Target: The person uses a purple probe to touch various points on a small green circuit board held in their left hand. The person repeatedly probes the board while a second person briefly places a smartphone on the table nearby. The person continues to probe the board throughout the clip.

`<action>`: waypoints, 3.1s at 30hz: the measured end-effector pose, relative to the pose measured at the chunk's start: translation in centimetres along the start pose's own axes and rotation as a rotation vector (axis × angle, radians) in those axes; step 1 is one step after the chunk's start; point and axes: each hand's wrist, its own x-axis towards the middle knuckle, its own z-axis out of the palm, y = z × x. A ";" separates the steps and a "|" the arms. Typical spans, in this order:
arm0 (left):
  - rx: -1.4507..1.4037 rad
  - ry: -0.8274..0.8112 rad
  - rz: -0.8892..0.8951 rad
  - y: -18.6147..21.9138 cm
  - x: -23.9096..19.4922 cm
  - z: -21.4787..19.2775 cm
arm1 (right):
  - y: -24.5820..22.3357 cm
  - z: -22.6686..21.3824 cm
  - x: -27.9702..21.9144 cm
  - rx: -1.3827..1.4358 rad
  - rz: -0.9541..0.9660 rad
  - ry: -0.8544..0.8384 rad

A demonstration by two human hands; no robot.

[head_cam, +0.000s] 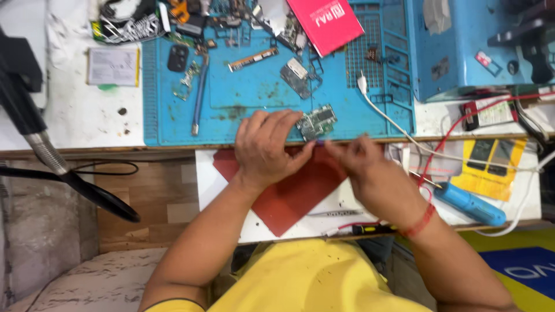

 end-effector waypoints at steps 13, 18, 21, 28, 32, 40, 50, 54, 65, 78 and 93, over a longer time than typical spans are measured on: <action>0.000 -0.012 -0.007 -0.1 0.1 -0.2 | 1.4 0.8 -0.7 -0.029 0.031 0.157; 0.004 -0.017 -0.006 0.3 -0.2 0.4 | 1.0 1.2 1.2 -0.061 0.188 0.100; 0.002 -0.040 -0.008 0.4 -0.1 0.2 | 0.2 0.7 0.4 0.027 -0.065 0.032; -0.011 -0.027 0.006 0.0 0.2 0.0 | 1.5 1.2 0.9 -0.034 -0.172 0.185; -0.049 -0.050 -0.036 0.7 -0.9 -0.1 | 1.9 1.2 0.3 -0.142 -0.041 0.086; -0.048 -0.020 -0.026 -0.1 -0.1 -0.1 | 1.3 0.3 0.0 -0.103 -0.036 0.067; -0.091 -0.012 -0.083 0.4 -0.4 -0.2 | -0.9 -0.9 0.6 -0.159 0.013 0.030; -0.063 -0.049 -0.082 0.3 -0.7 -0.2 | -0.6 0.9 1.8 -0.086 -0.044 0.104; 0.026 -0.071 0.003 0.6 0.1 -0.1 | 1.0 0.4 0.7 -0.029 0.078 0.187; 0.069 -0.030 0.018 0.6 -0.1 0.3 | 1.0 0.3 0.9 -0.098 0.087 0.133; 0.062 -0.019 0.016 0.5 -0.2 0.5 | 2.0 1.3 1.9 -0.106 0.101 0.149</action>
